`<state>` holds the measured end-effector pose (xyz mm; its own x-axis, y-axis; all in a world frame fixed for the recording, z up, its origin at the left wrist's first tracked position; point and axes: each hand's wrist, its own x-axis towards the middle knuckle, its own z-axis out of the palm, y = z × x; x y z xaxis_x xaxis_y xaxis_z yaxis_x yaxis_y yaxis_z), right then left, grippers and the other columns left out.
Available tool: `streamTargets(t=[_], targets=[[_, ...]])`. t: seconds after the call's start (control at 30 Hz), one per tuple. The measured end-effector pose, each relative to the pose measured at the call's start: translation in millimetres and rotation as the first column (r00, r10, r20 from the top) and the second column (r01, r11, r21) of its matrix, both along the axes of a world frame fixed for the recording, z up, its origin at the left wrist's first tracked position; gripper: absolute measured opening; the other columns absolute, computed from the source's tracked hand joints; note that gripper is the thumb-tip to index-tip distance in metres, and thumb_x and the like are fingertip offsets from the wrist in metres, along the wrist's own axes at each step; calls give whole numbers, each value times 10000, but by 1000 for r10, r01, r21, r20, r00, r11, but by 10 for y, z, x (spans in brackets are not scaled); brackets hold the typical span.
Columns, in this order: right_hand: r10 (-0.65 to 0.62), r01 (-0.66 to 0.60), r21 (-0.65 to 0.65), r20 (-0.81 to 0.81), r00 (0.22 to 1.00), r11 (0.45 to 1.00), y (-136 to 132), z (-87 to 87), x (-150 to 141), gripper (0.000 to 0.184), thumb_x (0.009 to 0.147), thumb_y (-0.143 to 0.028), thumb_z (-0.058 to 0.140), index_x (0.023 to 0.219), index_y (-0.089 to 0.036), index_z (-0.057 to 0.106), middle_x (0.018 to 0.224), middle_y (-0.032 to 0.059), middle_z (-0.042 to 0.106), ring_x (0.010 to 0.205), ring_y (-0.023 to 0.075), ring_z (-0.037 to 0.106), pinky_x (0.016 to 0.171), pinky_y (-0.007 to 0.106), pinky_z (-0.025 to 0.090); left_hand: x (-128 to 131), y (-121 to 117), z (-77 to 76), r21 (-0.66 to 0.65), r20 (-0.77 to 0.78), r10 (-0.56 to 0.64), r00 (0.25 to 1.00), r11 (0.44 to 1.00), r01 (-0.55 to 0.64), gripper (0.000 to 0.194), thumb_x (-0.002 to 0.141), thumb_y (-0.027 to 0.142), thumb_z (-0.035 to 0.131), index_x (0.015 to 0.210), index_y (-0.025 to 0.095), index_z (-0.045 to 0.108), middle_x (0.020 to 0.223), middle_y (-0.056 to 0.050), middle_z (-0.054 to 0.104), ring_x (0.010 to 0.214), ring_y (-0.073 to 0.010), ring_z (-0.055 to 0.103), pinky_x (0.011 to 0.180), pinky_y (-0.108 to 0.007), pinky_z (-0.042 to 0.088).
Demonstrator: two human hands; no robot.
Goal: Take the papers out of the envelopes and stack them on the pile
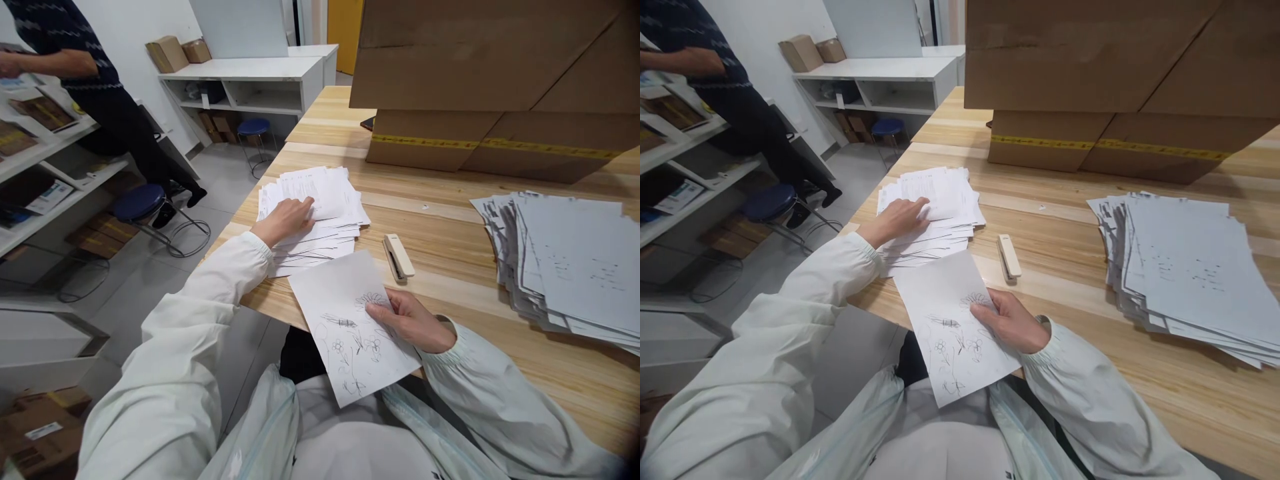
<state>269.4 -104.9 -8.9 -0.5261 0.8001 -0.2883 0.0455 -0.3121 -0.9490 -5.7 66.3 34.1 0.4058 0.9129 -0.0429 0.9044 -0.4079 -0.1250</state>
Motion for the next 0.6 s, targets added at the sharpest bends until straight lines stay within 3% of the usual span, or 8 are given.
streamTargets(t=[0.13, 0.27, 0.37, 0.43, 0.5, 0.6], targets=[[-78, 75, 116, 17, 997, 990, 6, -74, 0, 430, 855, -486, 693, 1133, -162, 642, 1036, 87, 721, 875, 207, 668, 744, 340, 543, -43, -78, 11, 34, 43, -18, 999, 999, 17, 422, 996, 278, 378, 1369, 94, 451, 944, -166, 713, 906, -303, 697, 797, -355, 444], [-223, 219, 185, 4, 975, 958, 3, -160, -25, 811, 862, -426, 703, 1540, -215, 310, 1321, 134, 645, 1117, 242, 660, 895, 388, 554, -94, -93, -55, 30, 88, -10, 996, 1000, 8, 413, 1031, 287, 299, 1376, 102, 430, 907, -170, 714, 858, -305, 698, 777, -365, 444], [-262, 235, 267, 70, 962, 935, 3, -187, -32, 881, 904, -403, 646, 1612, -247, 146, 1366, 129, 627, 1094, 229, 675, 891, 392, 558, -93, -33, -94, 44, 87, 59, 994, 997, -63, 342, 1014, 228, 304, 1237, 134, 545, 899, -173, 713, 862, -309, 694, 771, -368, 443], [-285, 218, 386, 126, 950, 896, 10, -183, -23, 751, 902, -390, 634, 1571, -244, 325, 1379, 108, 623, 1130, 232, 657, 939, 392, 536, -57, -77, -68, 63, 94, 126, 988, 989, -132, 299, 979, 175, 346, 1136, 155, 600, 874, -159, 715, 856, -303, 693, 756, -362, 450], [-266, 165, 437, 182, 947, 884, 23, -165, -6, 533, 889, -398, 626, 1387, -208, 601, 1280, 95, 684, 1108, 242, 658, 940, 388, 530, 0, -284, -14, 86, 125, 150, 981, 983, -161, 296, 948, 125, 371, 1096, 166, 624, 833, -136, 723, 823, -290, 701, 720, -350, 467], [-228, 151, 302, 237, 944, 941, 44, -123, 11, 414, 868, -445, 616, 1159, -185, 752, 966, 75, 765, 849, 225, 692, 802, 381, 560, 93, -908, 14, 200, 225, 10, 974, 978, -56, 353, 928, 52, 346, 1071, 169, 647, 868, -119, 755, 825, -243, 730, 673, -310, 511]])
